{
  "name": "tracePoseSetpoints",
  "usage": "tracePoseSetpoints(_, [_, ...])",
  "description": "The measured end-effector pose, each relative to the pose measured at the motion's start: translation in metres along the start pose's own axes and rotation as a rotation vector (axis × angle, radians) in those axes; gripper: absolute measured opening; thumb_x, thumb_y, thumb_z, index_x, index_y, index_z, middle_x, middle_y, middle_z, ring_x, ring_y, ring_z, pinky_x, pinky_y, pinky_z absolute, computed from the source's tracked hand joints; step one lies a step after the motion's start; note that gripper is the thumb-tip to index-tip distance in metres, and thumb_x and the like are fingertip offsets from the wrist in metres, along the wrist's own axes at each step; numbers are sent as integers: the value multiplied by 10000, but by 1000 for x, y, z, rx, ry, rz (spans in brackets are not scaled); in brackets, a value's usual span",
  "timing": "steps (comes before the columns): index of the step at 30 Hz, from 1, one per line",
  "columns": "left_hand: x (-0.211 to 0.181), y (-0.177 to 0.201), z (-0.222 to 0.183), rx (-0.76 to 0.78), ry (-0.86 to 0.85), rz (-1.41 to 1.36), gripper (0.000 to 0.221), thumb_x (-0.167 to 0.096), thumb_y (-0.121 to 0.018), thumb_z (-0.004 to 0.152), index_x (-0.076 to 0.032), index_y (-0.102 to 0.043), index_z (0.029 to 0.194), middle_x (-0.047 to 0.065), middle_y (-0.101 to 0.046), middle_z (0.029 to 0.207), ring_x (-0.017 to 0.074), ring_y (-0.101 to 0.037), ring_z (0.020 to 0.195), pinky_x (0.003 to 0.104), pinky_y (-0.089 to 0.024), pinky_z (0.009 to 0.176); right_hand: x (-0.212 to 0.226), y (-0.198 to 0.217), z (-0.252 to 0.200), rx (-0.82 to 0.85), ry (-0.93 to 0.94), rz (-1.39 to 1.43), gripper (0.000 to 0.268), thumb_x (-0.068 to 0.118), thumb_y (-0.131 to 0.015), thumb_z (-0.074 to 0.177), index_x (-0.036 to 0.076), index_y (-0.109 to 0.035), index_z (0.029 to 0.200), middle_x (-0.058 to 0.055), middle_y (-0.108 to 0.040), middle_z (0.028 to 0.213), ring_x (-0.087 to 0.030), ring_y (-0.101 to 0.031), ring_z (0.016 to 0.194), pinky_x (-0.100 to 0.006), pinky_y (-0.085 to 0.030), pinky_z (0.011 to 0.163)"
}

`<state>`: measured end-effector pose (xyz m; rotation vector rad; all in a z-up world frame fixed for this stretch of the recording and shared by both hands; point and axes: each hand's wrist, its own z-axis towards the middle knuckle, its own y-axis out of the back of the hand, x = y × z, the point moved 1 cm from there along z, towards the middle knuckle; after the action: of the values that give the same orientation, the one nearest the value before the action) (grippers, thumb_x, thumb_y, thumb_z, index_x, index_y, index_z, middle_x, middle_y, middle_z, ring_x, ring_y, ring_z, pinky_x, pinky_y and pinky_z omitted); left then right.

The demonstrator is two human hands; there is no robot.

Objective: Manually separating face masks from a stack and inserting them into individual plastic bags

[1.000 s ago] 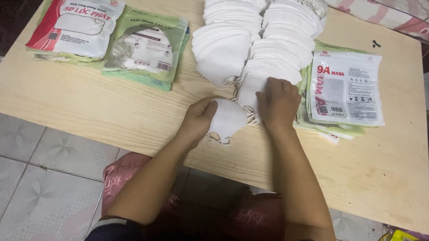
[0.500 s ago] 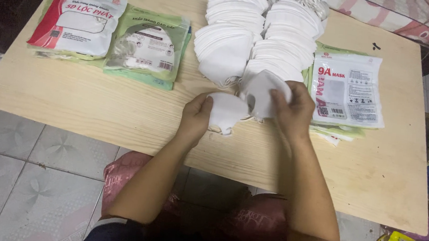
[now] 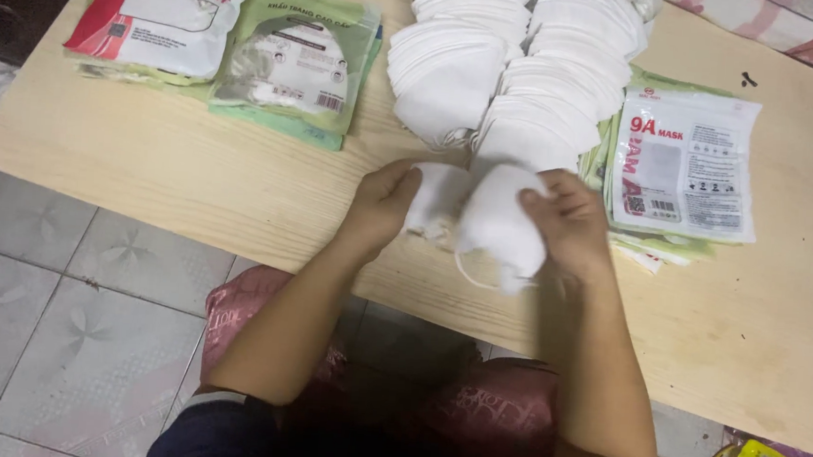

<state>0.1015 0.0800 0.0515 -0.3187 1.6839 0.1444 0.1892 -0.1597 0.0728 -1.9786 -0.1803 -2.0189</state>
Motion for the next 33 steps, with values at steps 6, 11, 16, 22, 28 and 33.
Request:
tracePoseSetpoints(6, [13,-8,0,206,149,-206,390,-311,-482,1107,-41,-667,1319,166,-724,1179,258,-683,1105,446,-548,989,-9,-31,2,228,-80,-271,107,51,-791,891,45,-686,913,-43,-673,705,-125,-641,631,-237,-540,603])
tracePoseSetpoints(11, [17,-9,3,270,125,-253,410,-331,-500,1106,-20,-658,1320,166,-723,1165,238,-681,1076,414,-551,974,-22,-31,7,254,-93,-326,98,77,-782,906,41,-692,922,-57,-669,694,-135,-636,629,-245,-530,608])
tracePoseSetpoints(16, [2,-13,-5,270,120,-215,423,-299,-485,1109,20,-637,1343,212,-715,1191,267,-688,1081,433,-557,973,-26,-37,5,237,-109,-316,129,115,-805,901,58,-689,904,-34,-656,667,-117,-612,592,-223,-501,560])
tracePoseSetpoints(22, [33,-19,6,216,74,-191,366,-246,-520,1103,27,-661,1303,187,-736,1060,227,-695,986,369,-590,868,-38,-26,18,161,56,-500,156,238,-771,979,87,-741,1009,-97,-693,803,-189,-661,746,-324,-535,648])
tracePoseSetpoints(28, [26,-20,4,159,99,-200,355,-230,-529,1089,19,-678,1293,182,-741,1070,220,-692,969,373,-599,854,-28,-6,41,-169,593,-1368,450,282,-850,880,52,-704,1238,-198,-654,1199,-421,-638,1125,-520,-541,899])
tracePoseSetpoints(33, [48,-22,17,150,111,-225,338,-244,-540,1082,-13,-694,1275,164,-740,1040,230,-703,949,352,-603,819,-12,-16,39,-141,275,-1426,722,257,-881,827,52,-555,1437,-224,-610,1221,-457,-586,1155,-589,-452,942])
